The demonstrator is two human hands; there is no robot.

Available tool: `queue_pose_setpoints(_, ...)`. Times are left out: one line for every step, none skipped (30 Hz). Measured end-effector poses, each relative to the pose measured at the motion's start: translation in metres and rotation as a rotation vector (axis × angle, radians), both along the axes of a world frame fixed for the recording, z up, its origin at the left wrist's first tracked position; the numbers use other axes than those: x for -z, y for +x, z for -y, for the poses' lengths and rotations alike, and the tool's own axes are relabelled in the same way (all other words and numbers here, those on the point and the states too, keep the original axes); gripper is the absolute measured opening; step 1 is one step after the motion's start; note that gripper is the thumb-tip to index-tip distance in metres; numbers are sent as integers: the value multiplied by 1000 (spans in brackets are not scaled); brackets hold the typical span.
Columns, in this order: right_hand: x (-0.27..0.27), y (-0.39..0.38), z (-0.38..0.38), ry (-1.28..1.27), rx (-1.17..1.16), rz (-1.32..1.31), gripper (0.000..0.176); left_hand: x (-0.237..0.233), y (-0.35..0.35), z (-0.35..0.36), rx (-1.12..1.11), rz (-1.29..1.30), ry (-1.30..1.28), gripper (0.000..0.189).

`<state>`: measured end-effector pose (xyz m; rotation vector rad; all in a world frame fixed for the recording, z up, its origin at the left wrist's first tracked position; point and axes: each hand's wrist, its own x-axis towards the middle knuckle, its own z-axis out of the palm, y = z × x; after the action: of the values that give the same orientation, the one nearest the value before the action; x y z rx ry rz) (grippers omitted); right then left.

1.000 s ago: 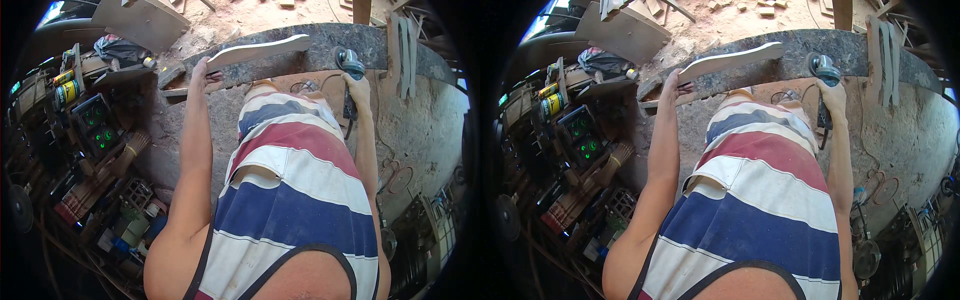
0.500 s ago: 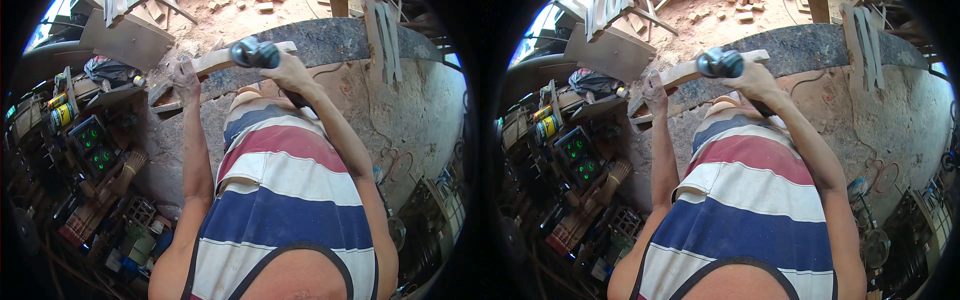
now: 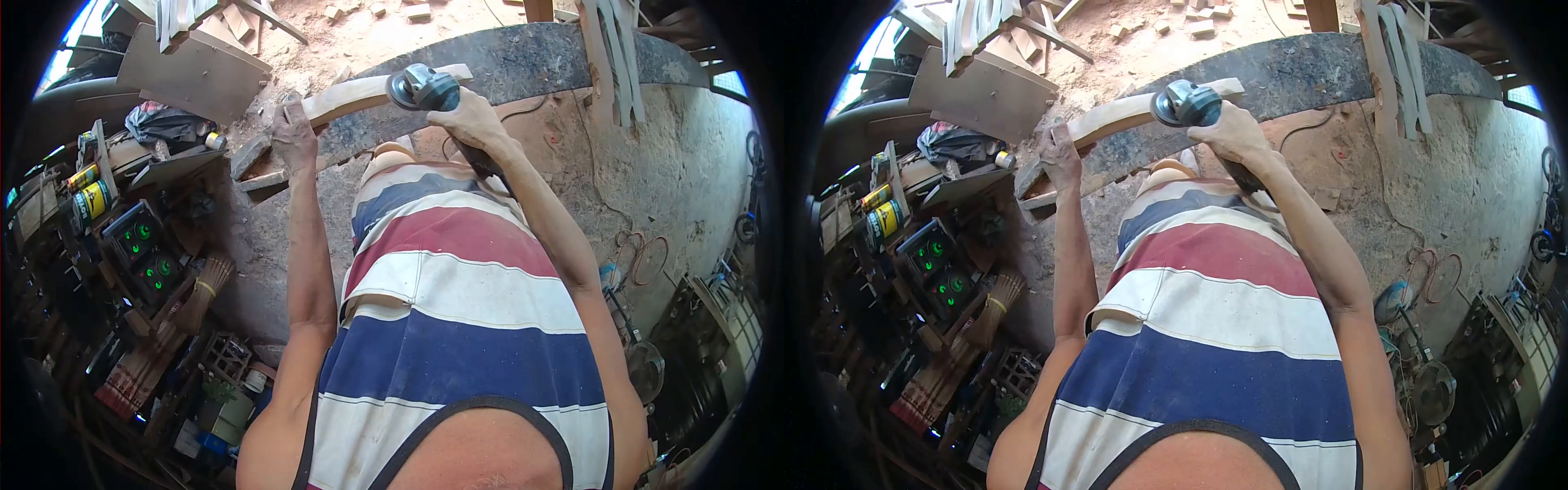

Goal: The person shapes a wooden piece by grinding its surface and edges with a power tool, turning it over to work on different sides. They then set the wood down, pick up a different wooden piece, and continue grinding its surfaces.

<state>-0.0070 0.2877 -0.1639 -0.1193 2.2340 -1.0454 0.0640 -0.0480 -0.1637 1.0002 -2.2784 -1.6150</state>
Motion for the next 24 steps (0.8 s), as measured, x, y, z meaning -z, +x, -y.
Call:
queue_pose_setpoints(-2,2,5,-25,5,-1,64,4,1,2,6,9,-25,47)
queue_pose_setpoints(-3,4,11,-37,-2,-16,65,7,0,5,12,16,-51,48)
queue_pose_setpoints(-5,4,20,-51,-10,-33,66,11,0,9,17,20,-78,48)
queue_pose_setpoints(-9,2,29,-65,-19,-54,66,16,0,15,43,26,-141,49)
queue_pose_setpoints(-13,2,36,-82,-19,-88,69,22,0,20,67,32,-203,49)
queue_pose_setpoints(-20,2,39,-81,-22,-85,70,15,-2,18,90,38,-264,50)
queue_pose_setpoints(-27,0,42,-79,-29,-84,71,10,-4,14,90,50,-342,50)
queue_pose_setpoints(-31,-2,43,-77,-38,-82,72,5,-4,10,88,63,-418,51)
queue_pose_setpoints(-14,-3,42,-107,-43,-99,72,-3,-3,5,86,79,-494,52)
queue_pose_setpoints(-11,-5,39,-76,-38,-72,71,6,-1,9,80,50,-419,52)
queue_pose_setpoints(-8,-7,35,-44,-35,-46,70,19,0,15,72,21,-344,52)
queue_pose_setpoints(-5,-8,31,-12,-31,-21,69,19,0,14,64,-10,-271,52)
queue_pose_setpoints(2,-5,27,-40,6,-73,67,18,0,15,76,-1,-360,51)
queue_pose_setpoints(6,-4,22,-20,12,-61,66,17,3,15,91,14,-449,50)
queue_pose_setpoints(9,-4,18,-1,21,-51,65,9,3,12,110,27,-539,50)
queue_pose_setpoints(14,-8,15,18,32,-49,64,1,1,7,71,9,-401,49)
queue_pose_setpoints(23,-11,13,39,18,-30,64,-5,1,0,37,-7,-261,48)
queue_pose_setpoints(21,-15,15,4,7,-13,63,-8,2,-5,5,-18,-121,47)
queue_pose_setpoints(15,-16,21,-31,-2,10,63,-3,2,-3,-9,-15,-65,46)
queue_pose_setpoints(8,-16,27,-66,-10,35,63,4,2,2,-23,-8,-11,45)
queue_pose_setpoints(0,-16,34,-67,-25,39,64,12,1,8,-37,-10,41,44)
queue_pose_setpoints(0,-16,40,-81,-26,-5,64,21,2,14,1,-25,-32,44)
queue_pose_setpoints(1,-15,45,-96,-28,-47,64,31,5,20,38,-39,-105,44)
queue_pose_setpoints(2,-16,47,-109,-32,-92,64,32,3,22,72,-56,-177,44)
